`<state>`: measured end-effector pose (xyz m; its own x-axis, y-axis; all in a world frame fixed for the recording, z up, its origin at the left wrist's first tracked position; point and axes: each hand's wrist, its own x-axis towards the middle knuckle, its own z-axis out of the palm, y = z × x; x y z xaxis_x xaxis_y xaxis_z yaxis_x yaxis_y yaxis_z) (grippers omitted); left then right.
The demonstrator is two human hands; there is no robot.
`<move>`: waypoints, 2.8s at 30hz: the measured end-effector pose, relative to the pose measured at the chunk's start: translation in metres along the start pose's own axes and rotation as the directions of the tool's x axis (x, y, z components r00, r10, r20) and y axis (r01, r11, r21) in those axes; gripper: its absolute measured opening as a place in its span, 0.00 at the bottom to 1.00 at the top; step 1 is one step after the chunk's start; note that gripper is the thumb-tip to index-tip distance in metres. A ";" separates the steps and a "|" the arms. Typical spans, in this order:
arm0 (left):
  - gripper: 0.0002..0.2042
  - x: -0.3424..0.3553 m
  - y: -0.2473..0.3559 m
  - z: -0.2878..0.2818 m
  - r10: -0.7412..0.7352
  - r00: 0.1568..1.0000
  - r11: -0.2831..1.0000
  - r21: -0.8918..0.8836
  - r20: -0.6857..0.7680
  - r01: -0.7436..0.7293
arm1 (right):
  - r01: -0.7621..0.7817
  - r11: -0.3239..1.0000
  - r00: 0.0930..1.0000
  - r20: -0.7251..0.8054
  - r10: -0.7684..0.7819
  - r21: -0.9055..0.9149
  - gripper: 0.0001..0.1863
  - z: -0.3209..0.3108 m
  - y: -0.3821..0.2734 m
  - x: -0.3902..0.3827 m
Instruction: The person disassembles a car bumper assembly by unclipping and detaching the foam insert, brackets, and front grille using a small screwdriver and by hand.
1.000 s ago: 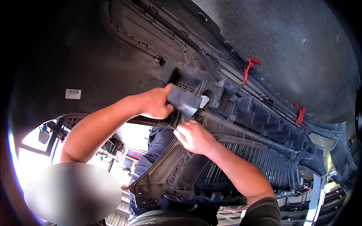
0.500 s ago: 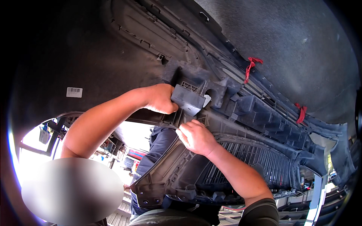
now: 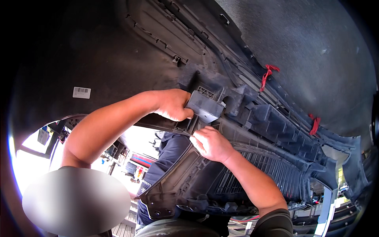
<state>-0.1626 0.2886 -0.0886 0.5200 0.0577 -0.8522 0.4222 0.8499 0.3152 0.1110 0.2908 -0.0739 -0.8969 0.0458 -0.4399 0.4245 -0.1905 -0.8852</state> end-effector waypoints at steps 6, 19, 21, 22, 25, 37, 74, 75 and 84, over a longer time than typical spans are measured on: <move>0.22 0.000 0.007 0.005 -0.014 0.999 1.000 0.016 -0.044 0.015 | 0.018 0.999 1.000 0.007 -0.018 0.036 0.13 -0.003 0.001 0.002; 0.23 0.007 0.004 0.011 -0.016 0.996 1.000 -0.021 -0.091 0.014 | -0.246 0.952 0.900 0.407 0.155 0.180 0.20 -0.038 -0.001 0.029; 0.23 0.006 0.012 0.009 -0.067 0.994 0.997 -0.029 -0.089 0.065 | -0.499 0.822 0.768 0.579 0.274 0.273 0.20 -0.048 -0.004 0.037; 0.23 0.006 0.014 0.008 -0.119 0.989 0.993 -0.035 -0.087 0.117 | -0.525 0.812 0.739 0.610 0.286 0.255 0.20 -0.050 -0.006 0.040; 0.22 0.007 0.006 0.011 -0.156 0.982 0.988 -0.016 -0.106 0.155 | -0.472 0.867 0.727 0.627 0.281 0.159 0.17 -0.052 -0.018 0.042; 0.37 0.016 -0.007 0.016 -0.151 0.981 0.988 -0.026 -0.124 0.149 | -0.493 0.789 0.809 0.525 0.263 0.365 0.12 -0.058 -0.030 0.028; 0.27 -0.005 -0.007 0.055 -0.282 0.862 0.891 -0.449 -0.421 0.072 | -0.529 0.768 0.845 0.136 0.518 0.360 0.09 -0.084 -0.077 -0.154; 0.27 -0.005 -0.007 0.054 -0.268 0.861 0.907 -0.414 -0.432 0.075 | -0.508 0.760 0.859 0.180 0.479 0.405 0.09 -0.094 -0.088 -0.153; 0.27 -0.003 0.000 0.050 -0.175 0.833 0.969 -0.240 -0.525 0.052 | -0.206 0.953 0.970 -0.081 0.229 0.224 0.14 -0.087 -0.131 -0.100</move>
<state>-0.1274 0.2621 -0.0652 -0.0305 0.1744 -0.9842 0.2577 0.9527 0.1608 0.1556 0.3968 0.0732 -0.7628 0.0803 -0.6416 0.5613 -0.4104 -0.7187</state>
